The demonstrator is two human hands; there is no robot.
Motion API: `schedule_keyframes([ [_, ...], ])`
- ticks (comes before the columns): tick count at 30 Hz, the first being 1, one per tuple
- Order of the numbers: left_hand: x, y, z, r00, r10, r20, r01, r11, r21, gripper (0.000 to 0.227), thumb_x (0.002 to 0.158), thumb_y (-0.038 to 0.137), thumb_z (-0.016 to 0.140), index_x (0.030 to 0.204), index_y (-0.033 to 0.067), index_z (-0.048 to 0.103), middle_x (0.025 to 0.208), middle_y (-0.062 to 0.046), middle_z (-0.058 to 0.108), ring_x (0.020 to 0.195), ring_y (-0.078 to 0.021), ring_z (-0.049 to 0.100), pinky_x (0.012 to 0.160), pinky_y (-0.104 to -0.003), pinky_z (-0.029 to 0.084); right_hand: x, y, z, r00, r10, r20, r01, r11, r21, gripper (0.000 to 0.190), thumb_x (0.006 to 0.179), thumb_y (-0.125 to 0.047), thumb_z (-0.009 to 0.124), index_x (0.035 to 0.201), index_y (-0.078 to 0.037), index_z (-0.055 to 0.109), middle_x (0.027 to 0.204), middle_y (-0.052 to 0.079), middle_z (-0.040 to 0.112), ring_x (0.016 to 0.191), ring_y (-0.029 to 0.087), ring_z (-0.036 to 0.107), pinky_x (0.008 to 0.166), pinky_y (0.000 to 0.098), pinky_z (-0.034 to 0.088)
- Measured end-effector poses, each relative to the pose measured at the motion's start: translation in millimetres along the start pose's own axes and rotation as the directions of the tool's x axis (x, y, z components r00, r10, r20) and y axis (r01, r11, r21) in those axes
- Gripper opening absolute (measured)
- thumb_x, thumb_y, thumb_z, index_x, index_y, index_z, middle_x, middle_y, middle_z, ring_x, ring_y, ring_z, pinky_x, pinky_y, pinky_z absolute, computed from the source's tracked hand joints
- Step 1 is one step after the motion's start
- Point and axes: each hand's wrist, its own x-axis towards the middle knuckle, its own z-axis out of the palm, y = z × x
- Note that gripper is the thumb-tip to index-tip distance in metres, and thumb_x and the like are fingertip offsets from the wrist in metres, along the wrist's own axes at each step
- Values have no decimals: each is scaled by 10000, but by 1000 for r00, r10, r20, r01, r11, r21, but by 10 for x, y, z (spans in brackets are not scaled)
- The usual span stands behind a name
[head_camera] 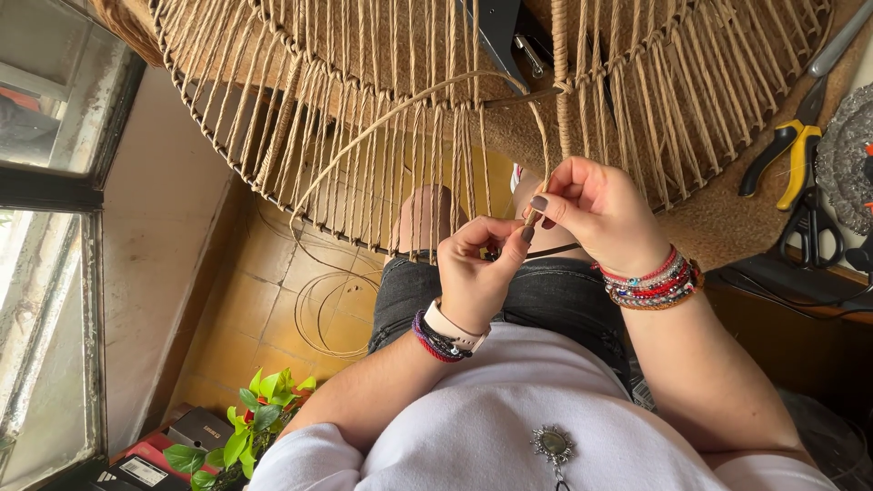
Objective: Weaving and securing rattan strips to a lampshade frame using glue, staples, and pliers.
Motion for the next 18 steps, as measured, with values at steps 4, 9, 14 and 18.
schedule_keyframes([
  [4, -2, -17, 4, 1000, 1, 0, -1, 1000, -2, 100, 859, 135, 835, 834, 52, 785, 588, -34, 596, 656, -43, 510, 573, -207, 435, 3, 20, 0, 1000, -2, -3, 2, 1000, 6, 163, 948, -90, 754, 938, 3, 621, 752, 120, 703, 709, 134, 704, 701, 230, 564],
  [9, 3, -34, -4, 999, 42, -5, -41, 998, 40, 38, 827, 52, 835, 834, 56, 798, 628, -63, 679, 632, -55, 558, 560, -223, 457, -91, -114, 93, 996, -60, -63, 62, 998, 32, 128, 965, -82, 716, 1030, 13, 661, 812, 115, 717, 715, 140, 712, 681, 255, 600],
  [14, -2, -71, -78, 998, 48, 49, -54, 992, 114, 33, 857, 22, 792, 833, 21, 770, 671, -114, 704, 658, -104, 593, 573, -265, 499, -459, -160, -161, 950, -97, -298, 62, 990, -124, 128, 986, -55, 690, 1098, 8, 680, 907, 144, 740, 809, 166, 731, 719, 262, 607],
  [18, -38, -182, -109, 999, 5, 39, -10, 990, 144, 43, 877, 26, 785, 865, -8, 761, 733, -111, 742, 653, -93, 619, 579, -244, 527, -871, 35, -531, 799, -313, -513, -43, 822, -567, 196, 935, 5, 725, 1119, -60, 732, 1037, 79, 747, 870, 191, 737, 720, 270, 614],
])
